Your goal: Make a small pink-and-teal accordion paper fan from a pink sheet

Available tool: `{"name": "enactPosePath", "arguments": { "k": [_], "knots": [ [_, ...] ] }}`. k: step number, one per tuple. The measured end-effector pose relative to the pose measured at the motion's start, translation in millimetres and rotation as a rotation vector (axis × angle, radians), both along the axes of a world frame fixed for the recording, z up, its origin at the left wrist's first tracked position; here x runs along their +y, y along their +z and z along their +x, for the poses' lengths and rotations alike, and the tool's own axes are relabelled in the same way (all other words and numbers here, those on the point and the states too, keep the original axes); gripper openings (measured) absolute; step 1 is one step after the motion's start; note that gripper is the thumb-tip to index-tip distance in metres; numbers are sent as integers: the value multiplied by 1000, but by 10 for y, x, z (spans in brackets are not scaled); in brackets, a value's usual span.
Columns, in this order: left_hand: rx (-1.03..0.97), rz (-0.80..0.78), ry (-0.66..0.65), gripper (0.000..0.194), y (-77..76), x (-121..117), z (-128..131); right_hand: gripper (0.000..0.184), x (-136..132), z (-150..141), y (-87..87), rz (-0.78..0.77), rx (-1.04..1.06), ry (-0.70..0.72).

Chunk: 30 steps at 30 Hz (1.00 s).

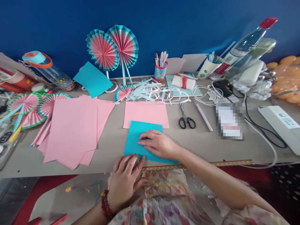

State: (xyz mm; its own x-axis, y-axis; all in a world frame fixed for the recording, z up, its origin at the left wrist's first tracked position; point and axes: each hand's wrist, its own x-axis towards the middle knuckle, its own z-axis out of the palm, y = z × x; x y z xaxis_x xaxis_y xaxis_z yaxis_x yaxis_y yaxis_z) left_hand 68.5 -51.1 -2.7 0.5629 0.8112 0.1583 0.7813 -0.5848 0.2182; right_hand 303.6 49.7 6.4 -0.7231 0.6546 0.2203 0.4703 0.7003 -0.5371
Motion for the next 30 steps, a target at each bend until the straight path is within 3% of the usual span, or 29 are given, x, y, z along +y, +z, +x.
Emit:
{"name": "enactPosePath", "arguments": {
  "k": [30],
  "knots": [
    [4, 28, -28, 65, 11, 5, 1, 31, -11, -3, -21, -2, -13, -15]
  ]
}}
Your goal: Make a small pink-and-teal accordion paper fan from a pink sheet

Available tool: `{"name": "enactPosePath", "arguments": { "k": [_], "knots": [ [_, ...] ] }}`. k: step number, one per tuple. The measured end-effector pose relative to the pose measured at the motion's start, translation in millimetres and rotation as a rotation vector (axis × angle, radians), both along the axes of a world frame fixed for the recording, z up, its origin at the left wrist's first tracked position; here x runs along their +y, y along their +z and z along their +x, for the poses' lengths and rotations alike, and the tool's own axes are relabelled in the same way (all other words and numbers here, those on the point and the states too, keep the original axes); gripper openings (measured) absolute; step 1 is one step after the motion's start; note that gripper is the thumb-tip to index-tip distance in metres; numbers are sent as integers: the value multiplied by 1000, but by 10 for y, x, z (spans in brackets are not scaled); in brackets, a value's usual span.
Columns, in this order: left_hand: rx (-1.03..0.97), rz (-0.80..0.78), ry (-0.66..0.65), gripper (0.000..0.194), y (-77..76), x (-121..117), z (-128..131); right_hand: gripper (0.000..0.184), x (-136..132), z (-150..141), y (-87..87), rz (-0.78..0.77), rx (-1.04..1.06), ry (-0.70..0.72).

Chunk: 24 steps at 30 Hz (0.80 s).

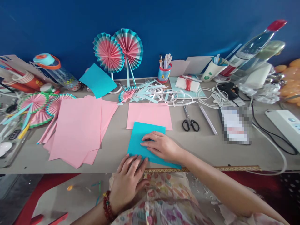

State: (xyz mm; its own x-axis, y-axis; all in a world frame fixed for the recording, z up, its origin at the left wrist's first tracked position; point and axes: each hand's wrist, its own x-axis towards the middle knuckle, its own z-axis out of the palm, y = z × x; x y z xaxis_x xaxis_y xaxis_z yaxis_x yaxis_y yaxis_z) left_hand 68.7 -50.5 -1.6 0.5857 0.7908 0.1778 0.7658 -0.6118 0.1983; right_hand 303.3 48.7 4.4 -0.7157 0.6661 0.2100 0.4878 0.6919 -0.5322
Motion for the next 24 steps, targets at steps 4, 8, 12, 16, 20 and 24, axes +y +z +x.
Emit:
{"name": "enactPosePath", "arguments": {
  "k": [4, 8, 12, 16, 20, 24],
  "knots": [
    [38, 7, 31, 63, -40, -32, -20, 32, -5, -3, 22, 9, -10, 5],
    [12, 51, 24, 56, -58, -21, -20, 31, -3, -4, 33, 43, -25, 18],
    [-8, 116, -4, 48, -38, 20, -3, 30, -6, 4, 37, 52, -47, 16],
    [-40, 132, -9, 47, -59, 27, 2, 30, -23, 26, 34, 55, -45, 36],
    [-60, 130, 7, 49, -96, 23, -3, 30, -46, 53, 34, 71, -52, 38],
    [-64, 127, -3, 49, -127, 24, -9, 31, -81, 53, 53, 95, -90, 25]
  ]
}}
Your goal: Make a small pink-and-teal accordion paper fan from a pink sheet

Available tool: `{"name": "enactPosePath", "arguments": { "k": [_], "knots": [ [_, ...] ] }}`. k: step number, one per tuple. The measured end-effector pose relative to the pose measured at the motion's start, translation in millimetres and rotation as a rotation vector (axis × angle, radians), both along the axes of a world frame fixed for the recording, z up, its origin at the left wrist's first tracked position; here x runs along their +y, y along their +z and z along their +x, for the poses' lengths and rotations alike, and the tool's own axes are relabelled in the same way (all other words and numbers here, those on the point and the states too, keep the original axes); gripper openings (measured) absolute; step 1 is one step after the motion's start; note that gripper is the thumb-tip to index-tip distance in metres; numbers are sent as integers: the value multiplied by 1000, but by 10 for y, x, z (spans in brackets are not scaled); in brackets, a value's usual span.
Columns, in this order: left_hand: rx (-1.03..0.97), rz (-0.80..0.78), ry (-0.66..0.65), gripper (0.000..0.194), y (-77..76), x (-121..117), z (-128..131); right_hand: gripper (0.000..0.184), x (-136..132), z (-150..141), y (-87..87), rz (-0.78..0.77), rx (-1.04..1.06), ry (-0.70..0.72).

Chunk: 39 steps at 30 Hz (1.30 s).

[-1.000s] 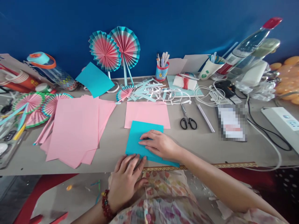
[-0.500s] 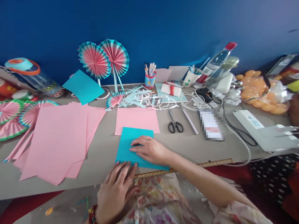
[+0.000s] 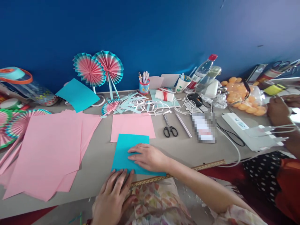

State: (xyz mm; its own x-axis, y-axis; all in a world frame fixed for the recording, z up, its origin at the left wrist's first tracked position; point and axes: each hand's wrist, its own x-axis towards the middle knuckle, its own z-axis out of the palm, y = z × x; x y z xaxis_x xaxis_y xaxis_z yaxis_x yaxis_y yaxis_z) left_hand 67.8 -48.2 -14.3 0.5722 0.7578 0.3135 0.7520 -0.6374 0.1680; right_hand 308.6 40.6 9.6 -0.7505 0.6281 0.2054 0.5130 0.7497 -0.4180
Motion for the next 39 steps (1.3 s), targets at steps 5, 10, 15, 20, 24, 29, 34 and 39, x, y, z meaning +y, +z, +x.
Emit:
{"name": "enactPosePath", "arguments": {
  "k": [5, 10, 15, 20, 24, 29, 34, 39],
  "knots": [
    [18, -45, 12, 56, -35, -24, -9, 31, -47, -25, 32, 31, -51, -30],
    [35, -16, 1, 52, 24, -5, -5, 28, 61, 252, 134, 65, 79, -260],
    [37, 2, -11, 52, 49, 10, 1, 31, 207, 862, 237, 186, 4, -647],
    [54, 36, -15, 49, 79, 21, 9, 33, 191, 1095, 181, 193, -319, -899],
    [28, 67, -19, 44, 115, 45, 23, 38, 224, 1097, 118, 134, -310, -958],
    [6, 79, -19, 42, 108, 51, 34, 40, 260, 1206, 59, -33, -137, -959],
    [-11, 94, -23, 42, 105, 62, 31, 32, 232, 1344, 61, -44, -107, -989],
    [6, 82, -24, 44, 71, 57, 20, 28, 339, 1535, 129, 186, -411, -1215]
  ]
}}
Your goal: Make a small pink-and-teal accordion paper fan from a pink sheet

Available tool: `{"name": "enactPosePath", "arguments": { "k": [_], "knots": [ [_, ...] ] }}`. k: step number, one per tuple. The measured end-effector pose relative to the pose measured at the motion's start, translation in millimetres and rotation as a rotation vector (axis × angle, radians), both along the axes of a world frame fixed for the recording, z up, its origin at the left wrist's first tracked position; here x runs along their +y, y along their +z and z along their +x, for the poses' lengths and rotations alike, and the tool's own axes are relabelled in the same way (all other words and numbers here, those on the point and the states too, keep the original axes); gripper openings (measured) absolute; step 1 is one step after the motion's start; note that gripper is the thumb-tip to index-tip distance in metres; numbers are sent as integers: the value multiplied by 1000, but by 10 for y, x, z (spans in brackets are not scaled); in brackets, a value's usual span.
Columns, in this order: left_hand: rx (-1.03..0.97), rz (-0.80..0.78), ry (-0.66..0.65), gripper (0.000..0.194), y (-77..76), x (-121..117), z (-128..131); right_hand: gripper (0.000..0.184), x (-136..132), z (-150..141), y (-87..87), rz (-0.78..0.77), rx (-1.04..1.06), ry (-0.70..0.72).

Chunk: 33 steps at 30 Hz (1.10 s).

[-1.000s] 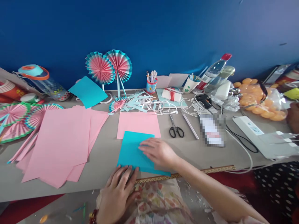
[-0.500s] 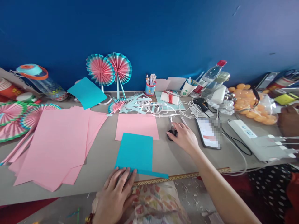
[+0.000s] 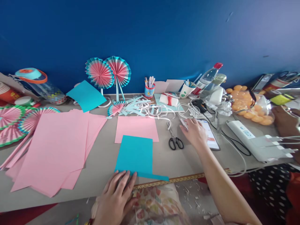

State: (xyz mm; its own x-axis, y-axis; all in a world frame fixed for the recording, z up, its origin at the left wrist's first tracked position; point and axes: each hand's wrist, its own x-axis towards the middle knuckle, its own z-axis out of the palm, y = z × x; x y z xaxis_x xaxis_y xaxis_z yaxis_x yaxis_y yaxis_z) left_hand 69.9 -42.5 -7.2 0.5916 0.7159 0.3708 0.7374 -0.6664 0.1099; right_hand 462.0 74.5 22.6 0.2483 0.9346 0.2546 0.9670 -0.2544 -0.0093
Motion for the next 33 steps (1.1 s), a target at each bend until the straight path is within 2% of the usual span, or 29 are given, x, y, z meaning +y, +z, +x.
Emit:
{"name": "enactPosePath", "arguments": {
  "k": [4, 8, 9, 10, 11, 13, 15, 17, 19, 22, 33],
  "knots": [
    [20, -59, 21, 51, -38, -34, -11, 23, 61, 76, 46, -143, -50, -95],
    [93, -63, 0, 55, 21, -34, -21, 32, -81, -90, 241, -81, -14, -279],
    [111, -59, -5, 55, 45, -26, -21, 34, -155, -178, 306, -26, 2, -254],
    [125, -57, -9, 56, 69, -18, -19, 34, -241, -287, 366, 54, 33, -171],
    [135, -57, -9, 56, 89, -9, -16, 32, -333, -414, 414, 101, 87, -20],
    [151, -65, -15, 58, 118, 4, -9, 28, -517, -716, 461, 126, 231, 369],
    [159, -73, -20, 59, 130, 9, -3, 28, -668, -1040, 432, -5, 320, 717],
    [164, -85, -22, 59, 131, 7, -2, 32, -767, -1332, 350, -112, 337, 876],
    [162, -102, -23, 58, 126, 1, -6, 36, -812, -1549, 259, -138, 272, 937],
    [142, -120, -22, 57, 109, -9, -17, 41, -807, -1726, 181, -187, 167, 971],
    [69, -147, -39, 52, 41, -24, -36, 46, -690, -1875, 233, -374, 66, 973]
  ]
}}
